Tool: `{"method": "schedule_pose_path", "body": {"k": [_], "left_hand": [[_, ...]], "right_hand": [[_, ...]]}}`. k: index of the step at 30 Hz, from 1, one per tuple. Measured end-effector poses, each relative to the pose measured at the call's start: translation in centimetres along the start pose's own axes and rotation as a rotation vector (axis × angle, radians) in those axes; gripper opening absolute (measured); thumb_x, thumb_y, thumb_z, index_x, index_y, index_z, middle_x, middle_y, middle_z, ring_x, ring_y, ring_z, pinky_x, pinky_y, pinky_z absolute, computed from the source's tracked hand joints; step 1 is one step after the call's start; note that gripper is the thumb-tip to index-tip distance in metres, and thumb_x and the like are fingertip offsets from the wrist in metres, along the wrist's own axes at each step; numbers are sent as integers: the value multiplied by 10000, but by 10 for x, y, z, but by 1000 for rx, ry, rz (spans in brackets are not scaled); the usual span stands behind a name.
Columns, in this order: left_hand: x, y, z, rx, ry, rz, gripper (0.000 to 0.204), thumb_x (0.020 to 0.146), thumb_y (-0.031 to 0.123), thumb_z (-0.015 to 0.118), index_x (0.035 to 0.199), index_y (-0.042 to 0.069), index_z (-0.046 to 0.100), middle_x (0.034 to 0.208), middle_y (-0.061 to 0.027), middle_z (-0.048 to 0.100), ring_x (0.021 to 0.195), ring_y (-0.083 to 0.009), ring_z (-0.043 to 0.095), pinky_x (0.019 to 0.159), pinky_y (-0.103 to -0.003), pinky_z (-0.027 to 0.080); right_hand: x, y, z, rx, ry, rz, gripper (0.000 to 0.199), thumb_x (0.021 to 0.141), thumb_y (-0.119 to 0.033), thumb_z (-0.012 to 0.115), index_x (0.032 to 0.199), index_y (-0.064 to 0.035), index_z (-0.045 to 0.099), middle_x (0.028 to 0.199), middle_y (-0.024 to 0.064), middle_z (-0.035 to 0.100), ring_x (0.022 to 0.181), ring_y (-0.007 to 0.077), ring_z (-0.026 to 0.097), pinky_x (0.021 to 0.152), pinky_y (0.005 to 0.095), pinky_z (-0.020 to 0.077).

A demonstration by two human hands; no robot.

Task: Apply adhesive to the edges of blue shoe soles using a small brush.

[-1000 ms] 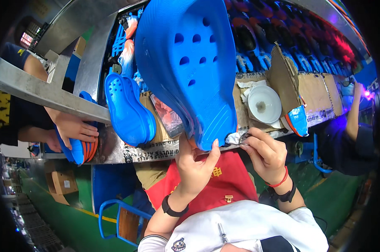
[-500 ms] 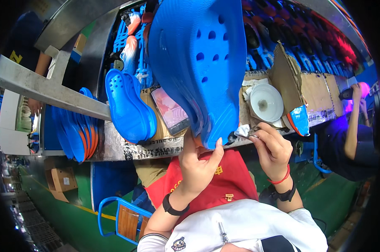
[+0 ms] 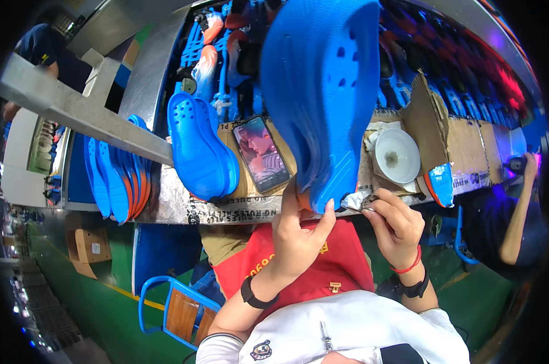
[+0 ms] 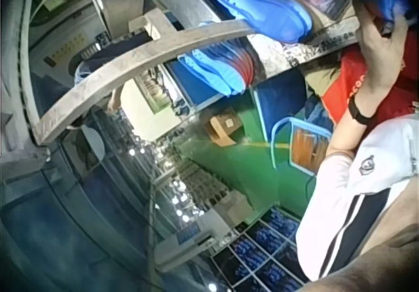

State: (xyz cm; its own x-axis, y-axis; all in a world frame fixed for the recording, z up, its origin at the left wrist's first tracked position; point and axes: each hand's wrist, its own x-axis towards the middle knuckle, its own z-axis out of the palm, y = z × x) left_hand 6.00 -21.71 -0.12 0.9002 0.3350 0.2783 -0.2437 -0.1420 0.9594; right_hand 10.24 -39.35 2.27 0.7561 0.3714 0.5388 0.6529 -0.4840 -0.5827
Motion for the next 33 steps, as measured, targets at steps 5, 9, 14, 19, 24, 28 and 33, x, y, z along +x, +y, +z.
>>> {"method": "schedule_pose_path", "body": {"k": [5,9,14,19,24,28,33], "left_hand": [[5,0,-1,13,-12,-8,581,838,7,676,1329,-87,381,1045,-181,646,887,-216,686,741,-315,567],[7,-3,-2,55,1,-10,587,838,54,689,1325,-79,390,1002,-189,661,854,-230,701,731,-319,566],[11,0,1,141,13,19,583,844,73,685,1329,-66,393,987,-194,664,825,-236,702,732,-315,560],[36,37,-15,-99,-72,94,583,817,-29,683,1239,-6,281,1076,-182,590,978,-230,649,810,-322,568],[113,111,-41,-219,-102,241,605,798,-54,685,1252,2,289,1202,-172,499,1081,-234,587,841,-355,560],[212,160,-61,-355,-133,260,339,899,190,651,1124,-48,563,1033,-132,660,902,-240,680,791,-311,575],[288,171,-103,-470,-138,146,318,930,143,613,1117,-106,545,1051,-174,622,959,-278,643,842,-318,561]], "right_hand": [[5,8,1,-20,38,10,224,703,50,754,890,13,636,881,170,668,629,265,658,538,281,502],[8,9,2,-30,53,7,207,714,52,744,883,17,629,882,167,664,626,267,650,534,276,493],[6,2,-3,51,40,55,189,697,56,743,845,12,634,912,176,670,611,270,638,546,288,495],[10,-1,-28,68,317,21,148,724,96,675,855,38,639,918,191,669,640,189,613,577,255,470],[6,1,-47,69,469,23,132,750,79,687,863,47,628,922,184,663,662,167,592,578,242,455],[7,4,-43,36,394,60,115,740,84,691,830,43,631,917,166,667,606,143,562,532,229,421],[11,8,-30,10,301,53,121,751,72,700,843,25,637,934,152,668,592,156,560,506,247,411]]}}
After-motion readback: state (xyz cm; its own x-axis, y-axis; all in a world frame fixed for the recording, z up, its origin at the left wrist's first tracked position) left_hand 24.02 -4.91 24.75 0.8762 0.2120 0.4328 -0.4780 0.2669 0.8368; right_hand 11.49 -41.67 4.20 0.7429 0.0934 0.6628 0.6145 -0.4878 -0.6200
